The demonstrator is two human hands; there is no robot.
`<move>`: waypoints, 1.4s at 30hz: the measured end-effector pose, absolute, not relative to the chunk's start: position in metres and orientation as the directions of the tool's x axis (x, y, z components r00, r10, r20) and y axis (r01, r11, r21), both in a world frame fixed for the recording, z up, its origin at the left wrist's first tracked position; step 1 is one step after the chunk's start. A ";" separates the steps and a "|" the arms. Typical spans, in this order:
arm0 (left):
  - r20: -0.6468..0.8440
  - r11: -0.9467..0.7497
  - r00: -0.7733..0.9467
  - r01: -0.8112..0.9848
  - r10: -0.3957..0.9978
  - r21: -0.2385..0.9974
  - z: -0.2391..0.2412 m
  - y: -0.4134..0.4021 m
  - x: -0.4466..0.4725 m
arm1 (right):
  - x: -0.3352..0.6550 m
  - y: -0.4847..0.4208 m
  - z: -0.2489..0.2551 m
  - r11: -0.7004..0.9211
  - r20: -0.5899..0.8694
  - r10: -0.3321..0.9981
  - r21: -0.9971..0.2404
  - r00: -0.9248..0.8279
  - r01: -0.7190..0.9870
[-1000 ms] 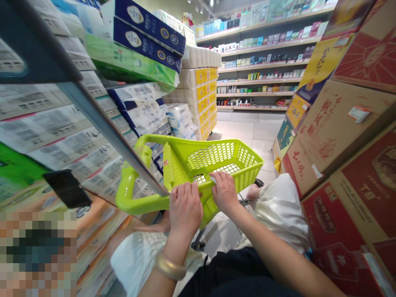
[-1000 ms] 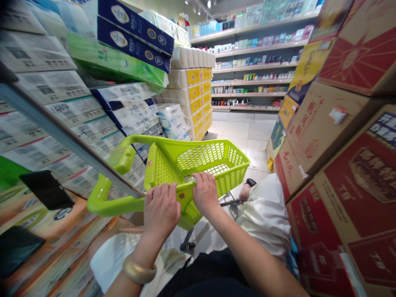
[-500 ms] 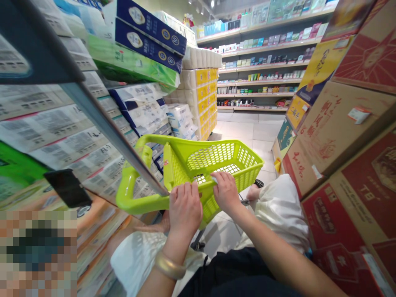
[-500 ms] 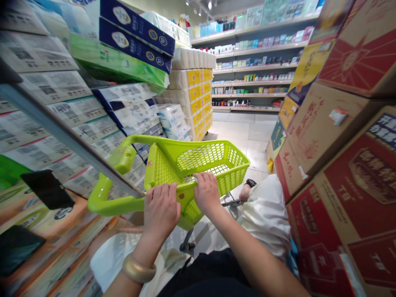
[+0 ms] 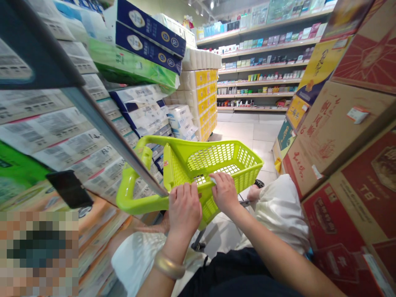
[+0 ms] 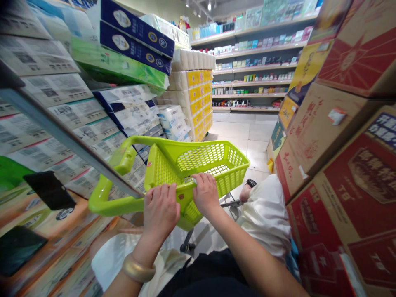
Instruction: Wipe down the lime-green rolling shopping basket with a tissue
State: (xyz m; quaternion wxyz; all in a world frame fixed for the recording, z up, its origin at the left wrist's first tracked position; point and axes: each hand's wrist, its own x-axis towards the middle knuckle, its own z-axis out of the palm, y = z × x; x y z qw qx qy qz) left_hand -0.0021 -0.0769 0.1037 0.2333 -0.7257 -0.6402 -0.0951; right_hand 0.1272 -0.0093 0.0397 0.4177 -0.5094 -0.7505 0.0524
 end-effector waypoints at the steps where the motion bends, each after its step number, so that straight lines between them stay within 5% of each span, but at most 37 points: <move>1: 0.436 -0.071 0.163 0.973 0.885 -0.219 0.104 -0.077 -0.002 | 0.124 -0.011 0.041 0.481 0.574 0.807 -0.507 -0.136 0.715; 7: 0.444 -0.070 0.171 0.970 0.880 -0.233 0.104 -0.076 -0.002 | 0.100 -0.024 0.053 0.614 0.601 0.754 -0.500 -0.267 0.611; 15: 0.433 -0.064 0.163 0.970 0.887 -0.235 0.103 -0.075 -0.002 | 0.120 -0.014 0.046 0.485 0.552 0.817 -0.500 -0.167 0.718; 21: 0.458 -0.094 0.189 0.971 0.868 -0.222 0.100 -0.074 -0.006 | 0.098 -0.025 0.055 0.621 0.603 0.751 -0.508 -0.268 0.597; 28: 0.443 -0.083 0.176 0.972 0.879 -0.220 0.102 -0.075 -0.007 | 0.122 -0.012 0.045 0.484 0.550 0.819 -0.510 -0.163 0.711; 37: 0.456 -0.099 0.196 0.969 0.868 -0.228 0.100 -0.074 -0.010 | 0.101 -0.023 0.053 0.619 0.593 0.753 -0.492 -0.285 0.612; 42: 0.438 -0.087 0.183 0.969 0.880 -0.230 0.101 -0.076 -0.009 | 0.125 -0.010 0.042 0.492 0.553 0.814 -0.490 -0.179 0.720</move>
